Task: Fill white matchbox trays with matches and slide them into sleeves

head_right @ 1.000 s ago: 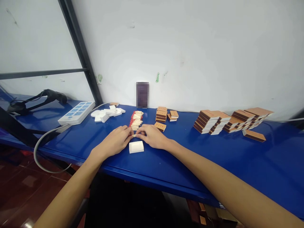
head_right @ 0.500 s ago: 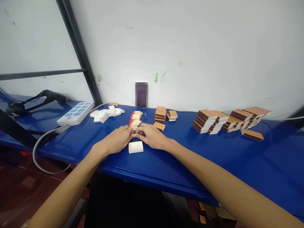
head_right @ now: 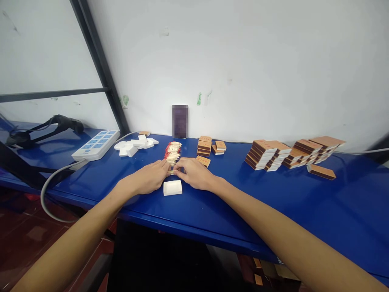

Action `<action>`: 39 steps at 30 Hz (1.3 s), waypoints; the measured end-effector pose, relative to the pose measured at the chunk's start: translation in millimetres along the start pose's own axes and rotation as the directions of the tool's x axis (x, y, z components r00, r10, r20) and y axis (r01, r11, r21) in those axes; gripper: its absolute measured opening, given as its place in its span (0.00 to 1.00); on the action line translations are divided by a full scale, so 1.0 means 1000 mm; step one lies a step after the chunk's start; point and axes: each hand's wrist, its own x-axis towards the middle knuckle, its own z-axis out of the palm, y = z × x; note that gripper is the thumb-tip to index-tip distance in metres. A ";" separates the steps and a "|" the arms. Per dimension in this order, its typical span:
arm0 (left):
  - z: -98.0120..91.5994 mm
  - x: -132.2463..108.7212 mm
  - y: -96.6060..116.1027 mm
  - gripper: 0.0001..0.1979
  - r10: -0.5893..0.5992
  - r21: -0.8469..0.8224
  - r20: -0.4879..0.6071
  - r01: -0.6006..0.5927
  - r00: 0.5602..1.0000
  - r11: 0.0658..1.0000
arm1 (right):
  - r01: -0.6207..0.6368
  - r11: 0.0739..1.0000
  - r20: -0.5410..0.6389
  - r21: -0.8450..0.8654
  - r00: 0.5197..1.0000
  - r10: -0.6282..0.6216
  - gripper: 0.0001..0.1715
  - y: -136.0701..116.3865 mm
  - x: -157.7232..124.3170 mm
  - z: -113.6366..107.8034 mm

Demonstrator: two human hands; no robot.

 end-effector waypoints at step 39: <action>0.007 -0.043 0.011 0.14 -0.034 -0.566 -0.250 -0.118 0.968 0.816 | -0.224 0.940 0.365 0.259 0.923 0.120 0.18 -0.032 -0.015 -0.028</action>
